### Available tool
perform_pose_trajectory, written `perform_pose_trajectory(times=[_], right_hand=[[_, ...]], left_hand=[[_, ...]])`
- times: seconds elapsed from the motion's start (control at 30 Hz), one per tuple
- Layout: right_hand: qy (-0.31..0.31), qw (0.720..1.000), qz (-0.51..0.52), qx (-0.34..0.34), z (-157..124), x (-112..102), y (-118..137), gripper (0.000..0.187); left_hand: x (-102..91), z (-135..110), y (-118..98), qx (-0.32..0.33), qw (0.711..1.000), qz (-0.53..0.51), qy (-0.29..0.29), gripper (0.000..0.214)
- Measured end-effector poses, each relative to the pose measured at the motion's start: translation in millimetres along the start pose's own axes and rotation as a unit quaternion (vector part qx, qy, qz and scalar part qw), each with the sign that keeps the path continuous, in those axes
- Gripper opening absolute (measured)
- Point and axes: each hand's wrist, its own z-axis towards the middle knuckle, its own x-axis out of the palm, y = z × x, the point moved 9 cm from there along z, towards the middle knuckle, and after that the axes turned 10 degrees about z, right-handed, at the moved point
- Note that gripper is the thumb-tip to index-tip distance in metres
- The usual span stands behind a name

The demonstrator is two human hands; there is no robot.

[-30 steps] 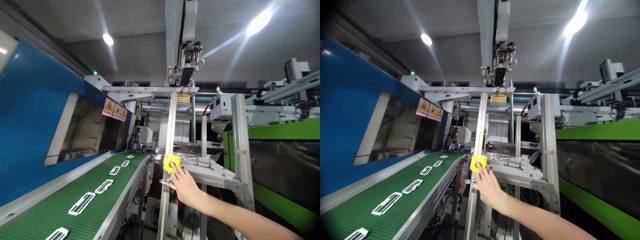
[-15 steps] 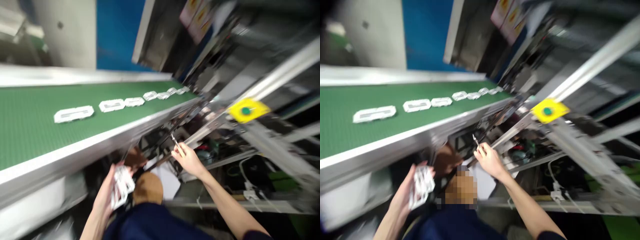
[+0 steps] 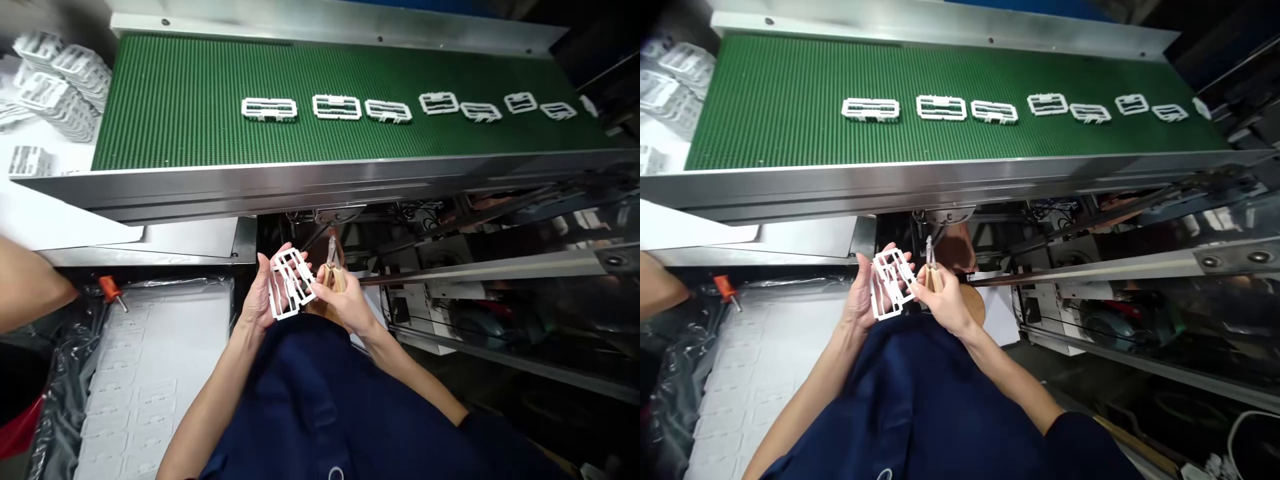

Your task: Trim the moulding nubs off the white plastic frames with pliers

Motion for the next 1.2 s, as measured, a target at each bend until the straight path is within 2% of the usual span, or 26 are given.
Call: perform_pose_trajectory(times=[0.13, 0.23, 0.3, 0.37, 0.43, 0.5, 0.57, 0.67, 0.87, 0.93, 1.03, 1.1, 1.2], right_hand=[[-0.030, 0.995, -0.070, -0.071, 0, -18, 22, 0.021], [-0.047, 0.969, -0.200, -0.140, -4, -21, 44, 0.014], [-0.034, 0.928, -0.311, -0.204, -10, -11, 55, 0.010], [0.004, 0.870, -0.410, -0.275, -16, 8, 61, 0.012], [0.040, 0.819, -0.464, -0.336, -22, 24, 62, 0.013], [0.046, 0.801, -0.469, -0.369, -25, 30, 64, 0.014], [0.028, 0.815, -0.441, -0.376, -25, 26, 68, 0.018], [-0.003, 0.856, -0.391, -0.339, -22, 12, 71, 0.022], [-0.057, 0.918, -0.297, -0.258, -18, -7, 66, 0.011], [-0.102, 0.920, -0.287, -0.246, -18, -16, 63, 0.010], [-0.154, 0.905, -0.337, -0.210, -16, -24, 50, 0.011], [-0.153, 0.903, -0.363, -0.174, -14, -22, 35, 0.013], [-0.115, 0.929, -0.329, -0.125, -13, -10, 10, 0.012]], left_hand=[[-6.3, -2, -2, 0.007, 1.000, -0.015, -0.016, 0.057], [-10.2, -2, -1, -0.001, 1.000, -0.021, -0.015, 0.058], [-13.5, -1, 0, 0.001, 1.000, -0.021, -0.023, 0.056], [-16.5, 0, 1, 0.008, 0.999, -0.019, -0.035, 0.054], [-17.0, 0, 1, 0.012, 0.999, -0.018, -0.039, 0.053], [-15.6, 0, 0, 0.015, 0.999, -0.021, -0.037, 0.054], [-14.5, -1, -2, 0.015, 0.999, -0.031, -0.036, 0.057], [-13.4, -2, -5, 0.017, 0.998, -0.045, -0.035, 0.061], [-11.9, -6, -7, 0.020, 0.998, -0.041, -0.034, 0.060], [-14.4, -7, -8, 0.027, 0.998, -0.031, -0.053, 0.052], [-20.2, -11, -12, 0.055, 0.993, -0.016, -0.100, 0.035], [-19.6, -14, -15, 0.079, 0.991, -0.004, -0.112, 0.023], [-12.9, -16, -20, 0.115, 0.989, 0.016, -0.095, 0.018]])
